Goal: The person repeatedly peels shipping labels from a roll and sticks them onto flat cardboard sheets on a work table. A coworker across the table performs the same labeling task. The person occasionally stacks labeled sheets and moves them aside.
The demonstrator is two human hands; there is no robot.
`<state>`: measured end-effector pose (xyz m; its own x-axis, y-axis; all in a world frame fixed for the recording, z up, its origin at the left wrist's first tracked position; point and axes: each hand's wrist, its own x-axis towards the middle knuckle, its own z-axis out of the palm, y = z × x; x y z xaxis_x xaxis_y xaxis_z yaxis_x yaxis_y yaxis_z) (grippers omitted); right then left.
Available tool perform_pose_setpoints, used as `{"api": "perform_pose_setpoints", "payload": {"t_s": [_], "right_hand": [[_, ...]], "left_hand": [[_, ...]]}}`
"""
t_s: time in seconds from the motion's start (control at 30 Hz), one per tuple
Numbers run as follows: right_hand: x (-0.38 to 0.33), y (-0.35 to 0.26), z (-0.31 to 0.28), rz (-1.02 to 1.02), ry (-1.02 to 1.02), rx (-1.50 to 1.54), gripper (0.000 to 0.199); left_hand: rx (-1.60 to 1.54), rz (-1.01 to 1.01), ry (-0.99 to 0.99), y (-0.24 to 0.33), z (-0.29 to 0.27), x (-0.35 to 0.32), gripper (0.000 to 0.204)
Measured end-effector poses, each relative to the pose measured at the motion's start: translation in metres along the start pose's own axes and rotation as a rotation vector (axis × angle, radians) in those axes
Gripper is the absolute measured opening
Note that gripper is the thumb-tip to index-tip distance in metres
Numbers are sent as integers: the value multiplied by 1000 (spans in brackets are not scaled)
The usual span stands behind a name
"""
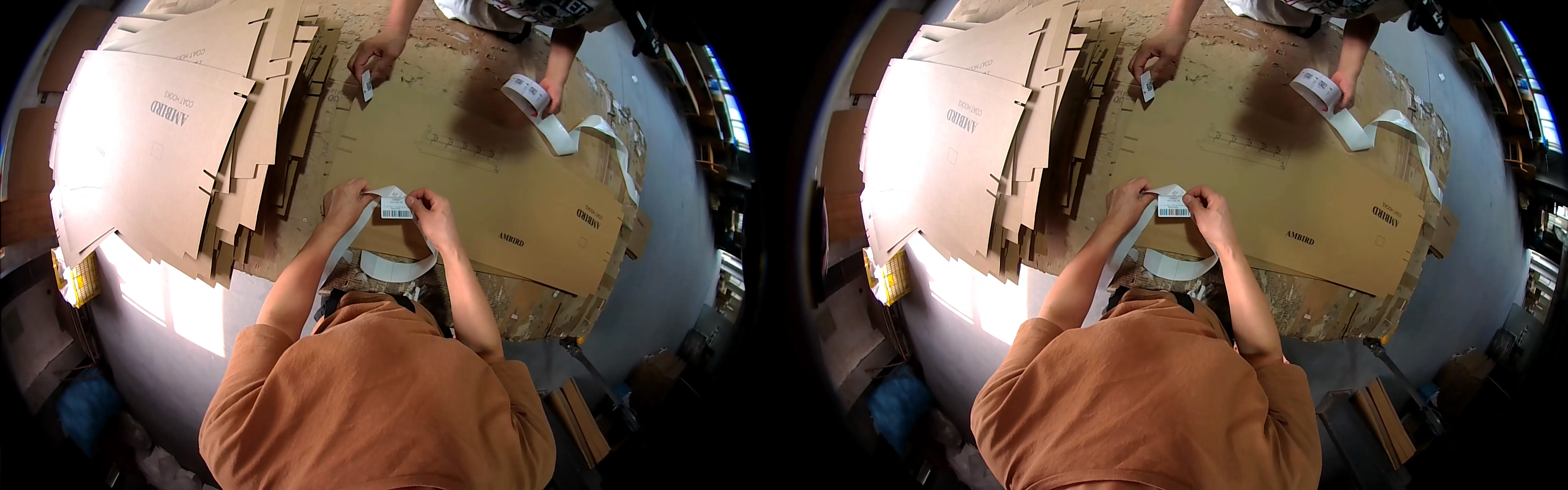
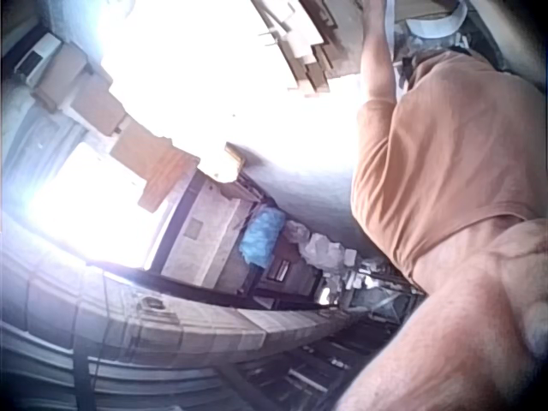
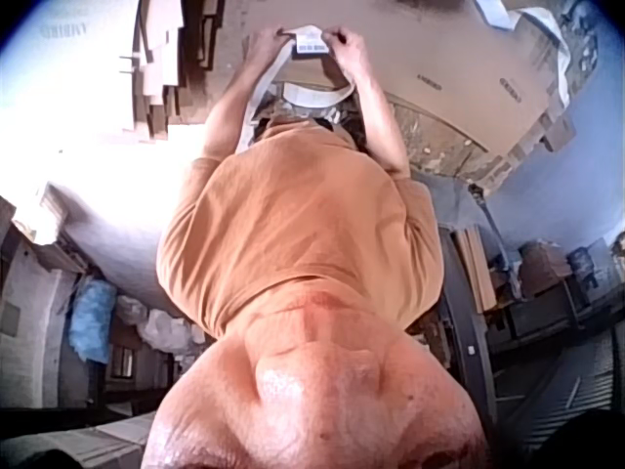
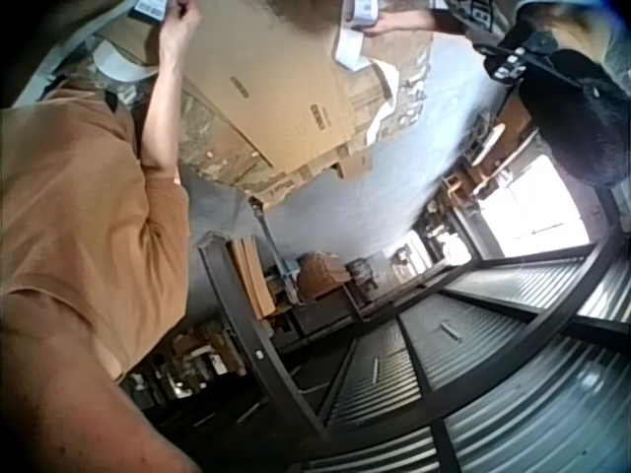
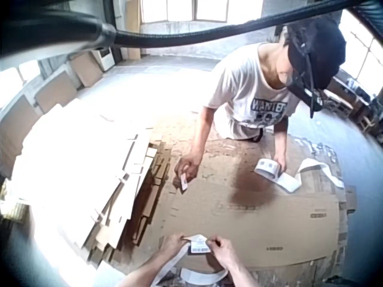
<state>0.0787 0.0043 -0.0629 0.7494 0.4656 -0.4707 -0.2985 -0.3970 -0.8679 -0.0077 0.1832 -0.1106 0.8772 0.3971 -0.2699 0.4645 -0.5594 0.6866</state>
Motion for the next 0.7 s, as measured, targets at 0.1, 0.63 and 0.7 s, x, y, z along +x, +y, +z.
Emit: {"api": "perform_pose_setpoints", "payload": {"t_s": [0.1,0.63,0.7], "right_hand": [[0,0,0,14,1,2,16],[2,7,-1,38,-29,-9,17],[2,9,-1,40,-36,-5,17]], "left_hand": [[1,-5,2,1,0,0,21],[9,8,27,-2,4,1,24],[12,11,28,-2,5,1,24]]}}
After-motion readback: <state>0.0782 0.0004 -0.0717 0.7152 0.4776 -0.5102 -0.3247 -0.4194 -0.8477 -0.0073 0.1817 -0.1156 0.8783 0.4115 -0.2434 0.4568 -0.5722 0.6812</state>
